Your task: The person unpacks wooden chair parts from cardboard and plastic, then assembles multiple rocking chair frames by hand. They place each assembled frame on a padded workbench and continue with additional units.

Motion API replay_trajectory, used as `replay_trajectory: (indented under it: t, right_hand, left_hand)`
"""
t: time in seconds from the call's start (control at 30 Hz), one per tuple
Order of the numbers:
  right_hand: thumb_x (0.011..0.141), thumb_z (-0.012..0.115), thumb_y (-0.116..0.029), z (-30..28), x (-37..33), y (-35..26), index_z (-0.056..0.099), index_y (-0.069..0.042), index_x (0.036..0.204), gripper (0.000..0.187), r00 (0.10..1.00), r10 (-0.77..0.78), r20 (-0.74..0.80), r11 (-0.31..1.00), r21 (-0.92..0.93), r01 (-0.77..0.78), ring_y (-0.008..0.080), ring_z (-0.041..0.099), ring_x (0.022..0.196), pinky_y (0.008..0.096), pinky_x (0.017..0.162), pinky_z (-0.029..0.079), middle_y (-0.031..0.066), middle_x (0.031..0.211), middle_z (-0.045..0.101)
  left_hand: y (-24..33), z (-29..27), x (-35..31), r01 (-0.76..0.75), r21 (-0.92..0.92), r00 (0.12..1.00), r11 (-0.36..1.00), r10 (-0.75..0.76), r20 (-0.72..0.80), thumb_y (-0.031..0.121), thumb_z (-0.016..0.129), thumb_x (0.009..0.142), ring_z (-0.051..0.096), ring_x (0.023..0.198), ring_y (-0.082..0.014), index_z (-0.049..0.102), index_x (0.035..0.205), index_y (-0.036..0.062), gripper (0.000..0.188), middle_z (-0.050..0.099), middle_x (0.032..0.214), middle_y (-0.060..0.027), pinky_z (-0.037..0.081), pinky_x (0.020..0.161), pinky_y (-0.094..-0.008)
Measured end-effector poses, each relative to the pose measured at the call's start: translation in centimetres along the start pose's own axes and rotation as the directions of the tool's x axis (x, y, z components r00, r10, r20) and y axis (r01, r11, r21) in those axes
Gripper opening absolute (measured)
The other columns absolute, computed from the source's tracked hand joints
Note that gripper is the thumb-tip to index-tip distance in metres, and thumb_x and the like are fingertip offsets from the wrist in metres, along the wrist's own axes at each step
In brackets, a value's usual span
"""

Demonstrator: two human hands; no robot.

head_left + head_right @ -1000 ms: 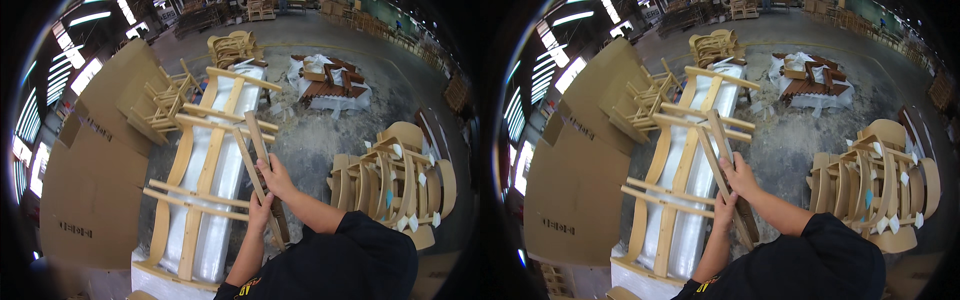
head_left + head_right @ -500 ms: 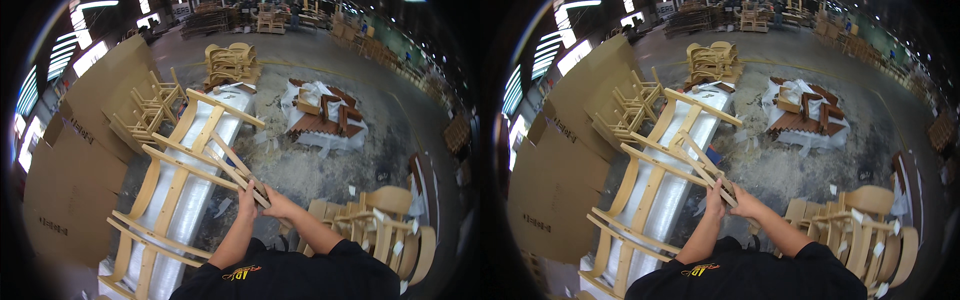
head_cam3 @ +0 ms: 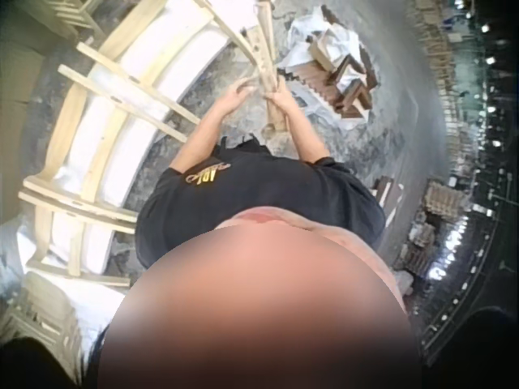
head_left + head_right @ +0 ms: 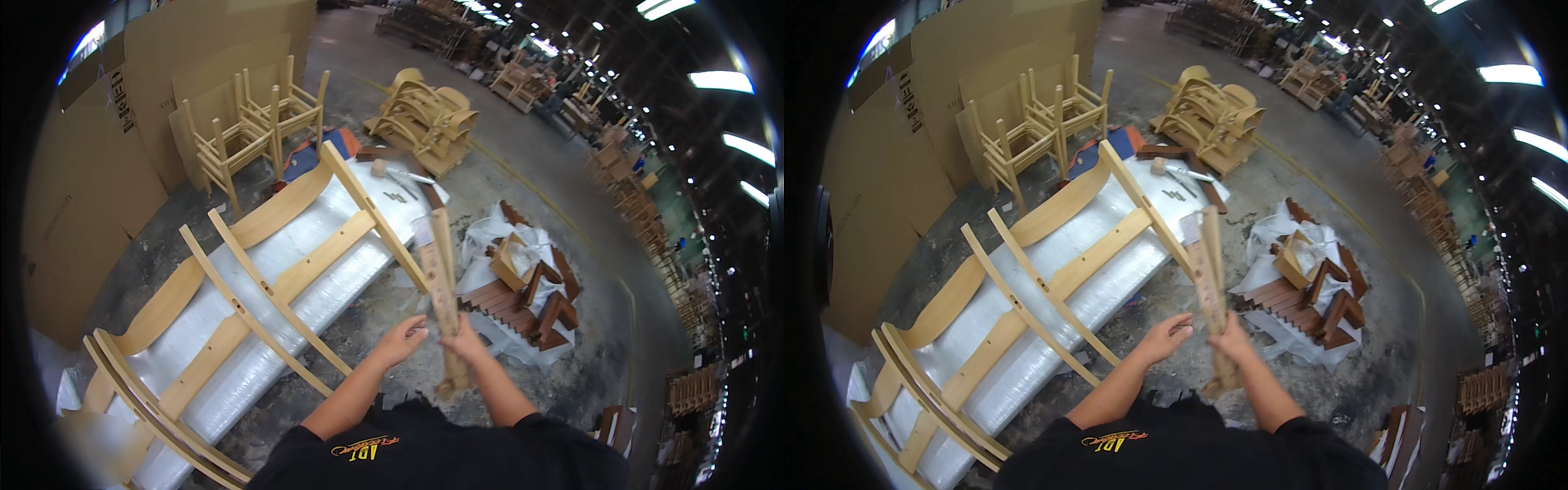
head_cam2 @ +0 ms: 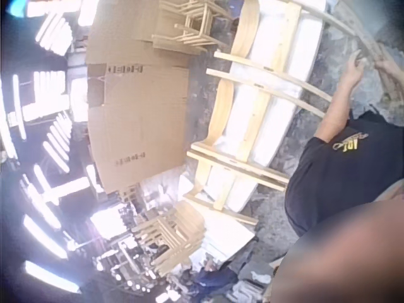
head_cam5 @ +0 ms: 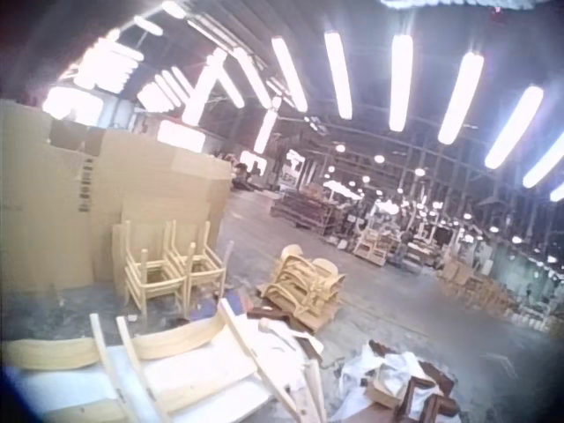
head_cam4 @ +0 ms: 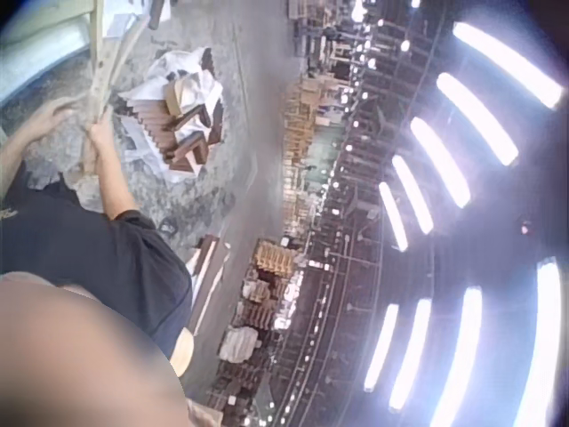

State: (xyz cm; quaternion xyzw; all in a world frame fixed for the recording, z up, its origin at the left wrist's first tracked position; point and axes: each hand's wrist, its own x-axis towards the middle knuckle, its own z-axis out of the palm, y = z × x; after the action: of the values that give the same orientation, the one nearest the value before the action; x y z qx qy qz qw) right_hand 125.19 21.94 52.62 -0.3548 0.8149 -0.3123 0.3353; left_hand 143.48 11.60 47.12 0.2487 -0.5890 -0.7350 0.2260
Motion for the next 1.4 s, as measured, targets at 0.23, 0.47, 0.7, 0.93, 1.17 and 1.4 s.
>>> replay_trajectory:
  t: [0.23, 0.47, 0.7, 0.93, 1.17, 1.4]
  right_hand:
    - [0.066, 0.088, -0.021, -6.7, 25.1, 0.1, 0.039, 0.005, 0.143, 0.094, 0.999, 0.004, 0.049, 0.925, -0.381, 0.015, 0.0423, 0.065, 0.116, 0.0442, 0.100, 0.052, 0.0310, 0.122, 0.066]
    - [0.077, 0.074, -0.021, 0.3, 47.4, -5.9, 0.043, 0.003, 0.128, 0.064, 0.960, -0.148, 0.238, 0.775, -0.576, 0.262, 0.0451, 0.070, 0.101, 0.0505, 0.088, 0.056, 0.0296, 0.109, 0.070]
    - [0.085, 0.076, -0.031, 5.4, 55.7, -4.3, 0.046, 0.002, 0.130, 0.064, 0.946, -0.214, 0.244, 0.764, -0.561, 0.317, 0.0445, 0.059, 0.120, 0.0519, 0.094, 0.056, 0.0268, 0.127, 0.057]
    - [0.088, 0.076, -0.035, 3.3, 58.4, -4.3, 0.054, 0.001, 0.124, 0.055, 0.926, -0.312, 0.212, 0.836, -0.401, 0.374, 0.0415, 0.061, 0.117, 0.0506, 0.093, 0.056, 0.0246, 0.122, 0.058]
    - [0.089, 0.074, -0.027, -1.0, 67.5, -2.3, 0.059, -0.003, 0.108, 0.034, 0.921, -0.383, -0.071, 0.818, -0.489, 0.302, 0.0383, 0.070, 0.094, 0.0492, 0.076, 0.059, 0.0170, 0.107, 0.064]
    - [0.087, 0.069, -0.016, -3.7, 71.2, -5.1, 0.066, -0.008, 0.102, 0.018, 0.761, -0.633, -0.144, 0.638, -0.654, 0.407, 0.0326, 0.067, 0.097, 0.0469, 0.085, 0.049, 0.0137, 0.104, 0.067]
  left_hand:
    - [-0.7, -9.7, 1.5, 0.258, 0.083, 0.911, 0.963, -0.214, -0.353, 0.022, 0.067, 0.101, 0.066, 0.116, -0.0238, 0.056, 0.140, -0.0003, 0.047, 0.067, 0.131, -0.0157, 0.054, 0.096, -0.0351]
    - [-2.1, -7.4, -6.5, 0.469, 0.054, 0.348, 0.881, -0.128, -0.929, 0.022, 0.064, 0.101, 0.070, 0.102, -0.0248, 0.057, 0.137, -0.0014, 0.043, 0.071, 0.119, -0.0142, 0.056, 0.088, -0.0350]
    - [-2.8, 6.8, 0.7, 0.213, -0.636, -0.141, 0.742, -0.621, -0.771, 0.020, 0.058, 0.103, 0.071, 0.078, -0.0234, 0.060, 0.126, 0.0036, 0.028, 0.070, 0.101, -0.0094, 0.058, 0.058, -0.0339]
    - [-4.9, 13.4, 8.8, 0.431, -0.672, 0.103, 0.602, -0.772, -0.627, 0.025, 0.057, 0.105, 0.072, 0.097, -0.0242, 0.058, 0.133, 0.0014, 0.037, 0.071, 0.115, -0.0119, 0.058, 0.076, -0.0347]
    - [-3.4, 13.0, 9.7, 0.420, -0.626, 0.024, 0.657, -0.698, -0.716, 0.026, 0.058, 0.105, 0.073, 0.094, -0.0242, 0.057, 0.135, 0.0009, 0.039, 0.072, 0.115, -0.0127, 0.060, 0.074, -0.0349]
    - [-2.4, 15.8, 9.1, 0.425, -0.718, -0.106, 0.551, -0.758, -0.644, 0.022, 0.056, 0.105, 0.074, 0.091, -0.0259, 0.057, 0.133, 0.0005, 0.035, 0.071, 0.110, -0.0145, 0.060, 0.070, -0.0366]
